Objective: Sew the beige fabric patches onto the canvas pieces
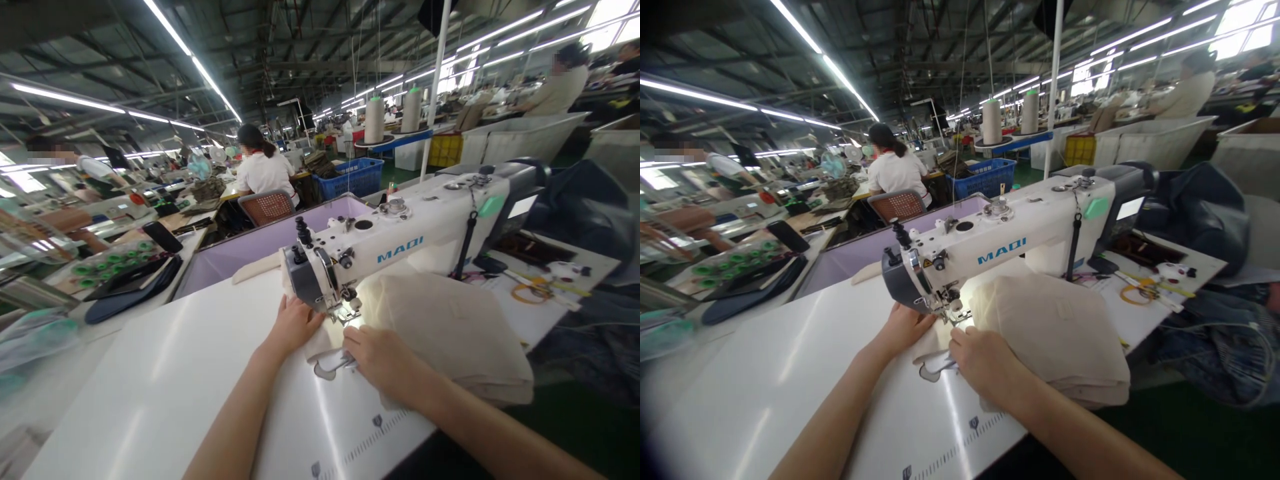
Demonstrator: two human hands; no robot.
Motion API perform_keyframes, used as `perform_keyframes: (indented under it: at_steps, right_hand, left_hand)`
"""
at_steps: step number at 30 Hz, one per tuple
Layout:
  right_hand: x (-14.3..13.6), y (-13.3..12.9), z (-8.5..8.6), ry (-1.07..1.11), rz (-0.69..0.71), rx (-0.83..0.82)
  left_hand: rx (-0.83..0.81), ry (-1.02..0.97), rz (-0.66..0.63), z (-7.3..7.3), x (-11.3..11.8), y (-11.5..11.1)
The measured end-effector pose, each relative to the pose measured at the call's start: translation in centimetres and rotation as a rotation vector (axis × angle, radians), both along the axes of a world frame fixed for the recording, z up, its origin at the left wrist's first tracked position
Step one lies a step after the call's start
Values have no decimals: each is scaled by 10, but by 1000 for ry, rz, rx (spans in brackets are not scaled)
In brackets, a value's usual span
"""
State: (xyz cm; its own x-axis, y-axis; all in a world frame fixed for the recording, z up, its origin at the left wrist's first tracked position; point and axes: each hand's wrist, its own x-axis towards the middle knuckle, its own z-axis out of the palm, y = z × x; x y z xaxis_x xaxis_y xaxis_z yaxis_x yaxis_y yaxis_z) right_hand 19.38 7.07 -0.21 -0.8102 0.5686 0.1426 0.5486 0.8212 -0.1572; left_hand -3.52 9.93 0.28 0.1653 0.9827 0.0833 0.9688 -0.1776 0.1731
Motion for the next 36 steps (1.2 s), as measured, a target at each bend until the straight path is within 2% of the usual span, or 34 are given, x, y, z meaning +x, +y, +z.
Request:
perform_keyframes:
  at_steps: [2,4,8,12,26,31,36]
  right_hand:
    - [1,0,0,-7,9,9]
    - [4,-2,-2,-13,19,13]
    - [8,-6,-3,-12,17,15]
    - [9,-6,-2,-21,16,2]
    - [-3,7,10,9,-67,-28]
    - [0,2,14,-22,-77,-45]
    - [2,-9,7,-60,-80,-62]
  left_hand:
    - [19,34,13,4,8,-9]
    - [51,64,-32,6,19,-25]
    - [73,8,-322,1,32,-66]
    - [163,23,-419,-7,29,-85]
    - [151,-3,-385,2,17,-58]
    - [177,-8,-390,1,12,-48]
    - [242,-3,-390,-5,10,-48]
